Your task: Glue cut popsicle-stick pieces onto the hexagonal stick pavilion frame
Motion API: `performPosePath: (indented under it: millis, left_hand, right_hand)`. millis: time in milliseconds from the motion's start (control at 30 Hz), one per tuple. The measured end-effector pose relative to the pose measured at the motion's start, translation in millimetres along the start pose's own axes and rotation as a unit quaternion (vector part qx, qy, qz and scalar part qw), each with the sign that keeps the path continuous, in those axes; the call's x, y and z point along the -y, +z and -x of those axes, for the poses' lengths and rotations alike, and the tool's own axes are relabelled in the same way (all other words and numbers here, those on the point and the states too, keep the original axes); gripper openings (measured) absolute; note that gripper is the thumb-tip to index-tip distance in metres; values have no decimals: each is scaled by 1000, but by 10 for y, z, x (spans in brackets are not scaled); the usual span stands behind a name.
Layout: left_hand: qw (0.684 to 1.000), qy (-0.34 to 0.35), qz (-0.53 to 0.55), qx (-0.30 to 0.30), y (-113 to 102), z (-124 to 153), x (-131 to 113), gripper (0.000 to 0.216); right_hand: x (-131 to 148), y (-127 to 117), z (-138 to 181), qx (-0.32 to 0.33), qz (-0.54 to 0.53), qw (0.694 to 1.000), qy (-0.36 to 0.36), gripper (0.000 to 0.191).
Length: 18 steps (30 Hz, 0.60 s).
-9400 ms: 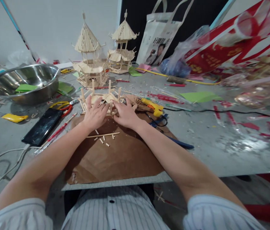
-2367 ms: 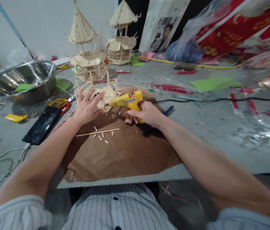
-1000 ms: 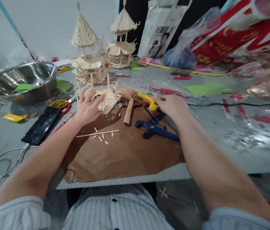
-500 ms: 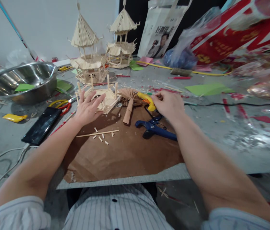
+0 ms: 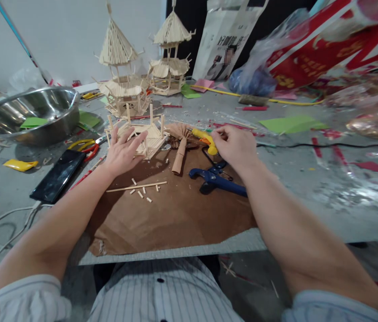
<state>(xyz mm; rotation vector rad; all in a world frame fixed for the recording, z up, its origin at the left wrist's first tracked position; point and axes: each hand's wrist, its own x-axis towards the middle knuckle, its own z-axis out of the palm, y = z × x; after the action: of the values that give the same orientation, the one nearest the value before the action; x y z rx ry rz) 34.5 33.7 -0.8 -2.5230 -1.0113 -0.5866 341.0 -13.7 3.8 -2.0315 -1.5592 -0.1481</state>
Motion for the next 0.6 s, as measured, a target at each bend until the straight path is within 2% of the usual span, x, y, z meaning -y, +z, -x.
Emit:
performPosePath:
  millis: [233, 600]
  left_hand:
    - [1000, 5, -12, -4, 1, 4, 2, 63]
    - [1000, -10, 3, 6, -12, 3, -11, 61]
  right_hand:
    - [27, 14, 65, -58, -23, 996, -62, 36]
    - [106, 0, 119, -36, -16, 994, -107, 33]
